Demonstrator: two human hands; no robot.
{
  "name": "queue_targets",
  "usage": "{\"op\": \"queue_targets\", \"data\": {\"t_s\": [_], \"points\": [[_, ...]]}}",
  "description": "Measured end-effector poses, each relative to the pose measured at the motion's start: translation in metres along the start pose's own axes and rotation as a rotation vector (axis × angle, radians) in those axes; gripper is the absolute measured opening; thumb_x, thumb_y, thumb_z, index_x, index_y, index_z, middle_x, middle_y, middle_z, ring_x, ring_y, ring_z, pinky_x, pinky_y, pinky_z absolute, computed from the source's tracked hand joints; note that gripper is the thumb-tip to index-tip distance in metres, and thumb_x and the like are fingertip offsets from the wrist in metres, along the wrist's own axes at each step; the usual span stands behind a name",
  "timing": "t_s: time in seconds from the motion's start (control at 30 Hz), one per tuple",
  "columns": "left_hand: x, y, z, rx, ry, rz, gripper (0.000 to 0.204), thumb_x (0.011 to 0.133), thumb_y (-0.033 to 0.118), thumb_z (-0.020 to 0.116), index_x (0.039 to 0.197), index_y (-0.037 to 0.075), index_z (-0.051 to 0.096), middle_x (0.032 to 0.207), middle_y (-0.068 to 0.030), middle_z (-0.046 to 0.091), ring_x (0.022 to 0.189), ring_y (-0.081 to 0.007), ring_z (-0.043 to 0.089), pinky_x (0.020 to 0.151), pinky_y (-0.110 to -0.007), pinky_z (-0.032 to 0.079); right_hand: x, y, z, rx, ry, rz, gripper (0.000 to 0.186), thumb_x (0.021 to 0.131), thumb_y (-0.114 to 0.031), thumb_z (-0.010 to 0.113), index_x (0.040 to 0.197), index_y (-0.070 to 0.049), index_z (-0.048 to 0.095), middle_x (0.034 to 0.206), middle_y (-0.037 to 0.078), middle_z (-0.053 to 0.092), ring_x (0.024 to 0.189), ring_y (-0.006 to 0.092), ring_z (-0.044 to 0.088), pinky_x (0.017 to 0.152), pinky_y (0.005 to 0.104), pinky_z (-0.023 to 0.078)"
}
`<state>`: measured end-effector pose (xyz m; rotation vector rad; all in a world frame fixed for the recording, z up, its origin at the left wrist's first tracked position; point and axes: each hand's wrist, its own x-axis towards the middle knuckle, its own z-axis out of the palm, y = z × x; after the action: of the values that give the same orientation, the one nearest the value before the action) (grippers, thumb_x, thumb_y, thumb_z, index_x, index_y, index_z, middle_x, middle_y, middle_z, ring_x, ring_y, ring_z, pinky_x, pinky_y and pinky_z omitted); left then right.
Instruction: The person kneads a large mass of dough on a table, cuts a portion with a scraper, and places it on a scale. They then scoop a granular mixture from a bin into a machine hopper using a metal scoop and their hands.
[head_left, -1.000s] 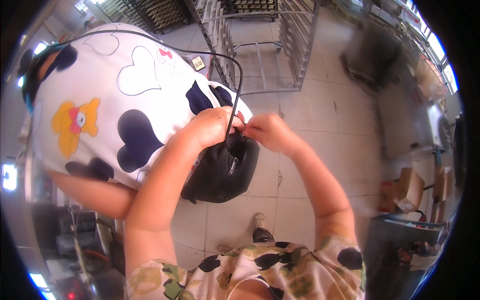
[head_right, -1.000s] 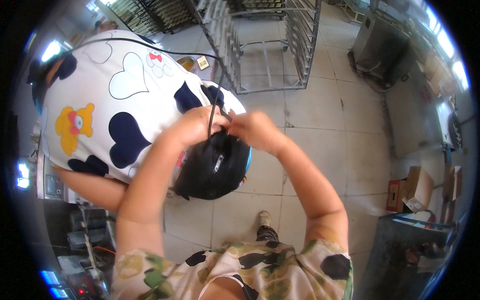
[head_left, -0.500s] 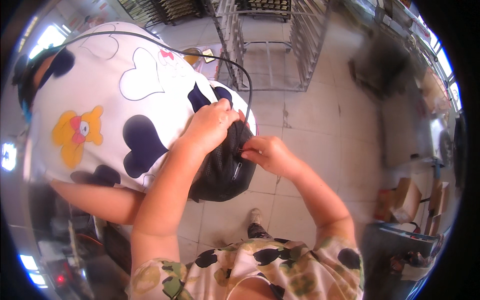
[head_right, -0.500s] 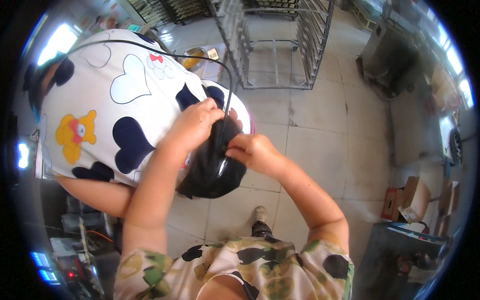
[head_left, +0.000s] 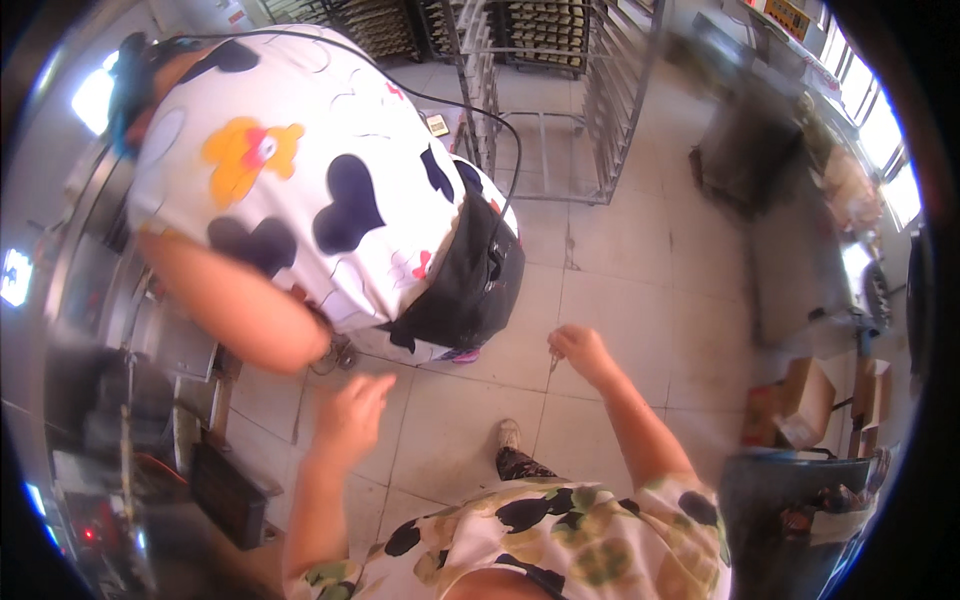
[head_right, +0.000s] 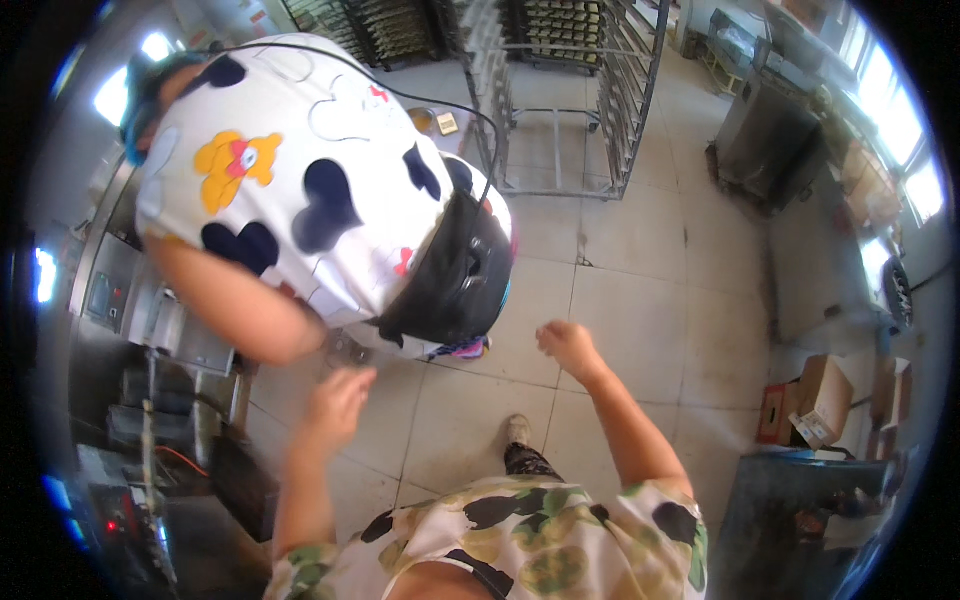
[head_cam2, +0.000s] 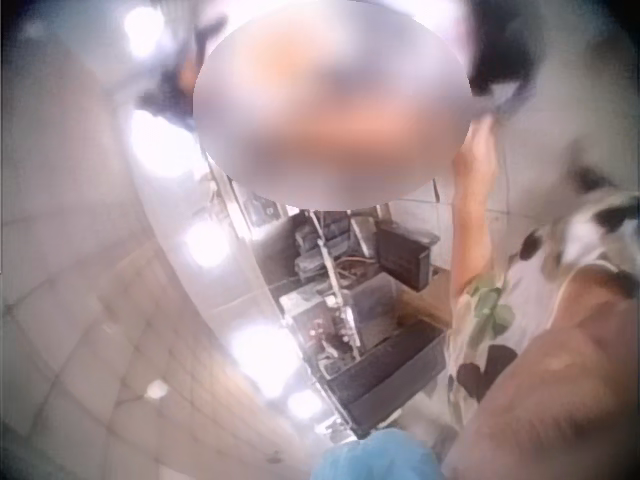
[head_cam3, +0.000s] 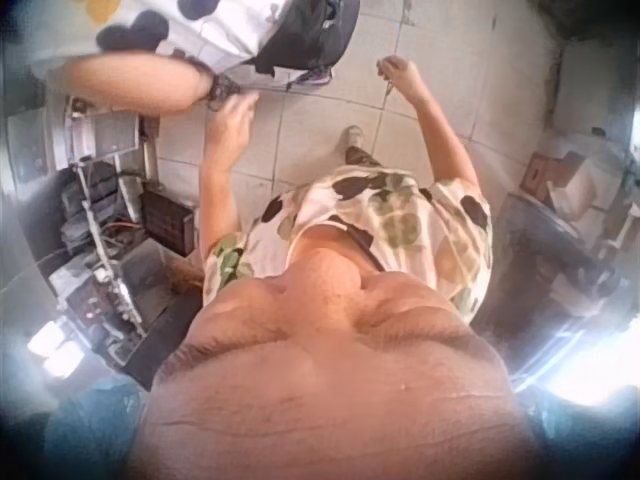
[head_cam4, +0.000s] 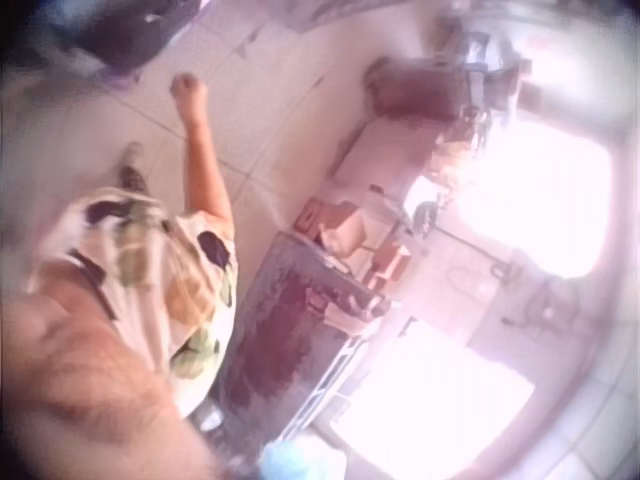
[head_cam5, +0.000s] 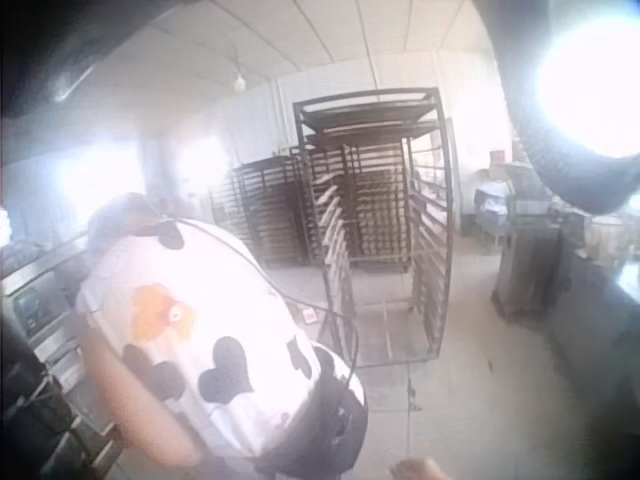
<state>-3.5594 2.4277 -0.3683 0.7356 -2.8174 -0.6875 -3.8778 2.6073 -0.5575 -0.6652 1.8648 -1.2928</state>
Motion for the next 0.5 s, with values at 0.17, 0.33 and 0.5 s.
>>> {"op": "queue_targets", "data": {"t_s": [0.17, 0.33, 0.5], "points": [[-0.227, -0.058, 0.074, 0.169, -0.119, -0.353, 0.026, 0.089, 0.013, 0.056, 0.113, 0.008, 0.064, 0.1, -0.0172, 0.065, 0.095, -0.0376, 0.062, 0.079, -0.046, 0.05, -0.05, 0.108, 0.054, -0.018, -0.106, 0.108, 0.023, 0.09, -0.02, 0.062, 0.088, 0.002, 0.068, 0.076, 0.009, 0.068, 0.067, 0.0149, 0.064, 0.062, 0.0277, 0.051], [-0.503, -0.066, 0.183, 0.099, -0.114, -0.794, 0.025, 0.088, 0.023, 0.058, 0.11, 0.013, 0.066, 0.097, -0.0151, 0.068, 0.097, -0.0366, 0.063, 0.085, -0.046, 0.05, -0.11, 0.161, 0.155, -0.126, -0.328, 0.164, 0.022, 0.086, -0.02, 0.06, 0.086, 0.001, 0.069, 0.074, 0.009, 0.069, 0.064, 0.0163, 0.065, 0.058, 0.029, 0.052], [-0.7, -0.079, 0.32, -0.11, -0.316, -0.971, 0.026, 0.087, 0.024, 0.06, 0.11, 0.014, 0.067, 0.102, -0.0127, 0.068, 0.099, -0.0323, 0.064, 0.088, -0.044, 0.05, -0.19, 0.203, 0.19, -0.285, -0.482, 0.233, 0.023, 0.084, -0.024, 0.059, 0.082, -0.004, 0.071, 0.072, 0.007, 0.069, 0.058, 0.0162, 0.063, 0.054, 0.0296, 0.05]]}}
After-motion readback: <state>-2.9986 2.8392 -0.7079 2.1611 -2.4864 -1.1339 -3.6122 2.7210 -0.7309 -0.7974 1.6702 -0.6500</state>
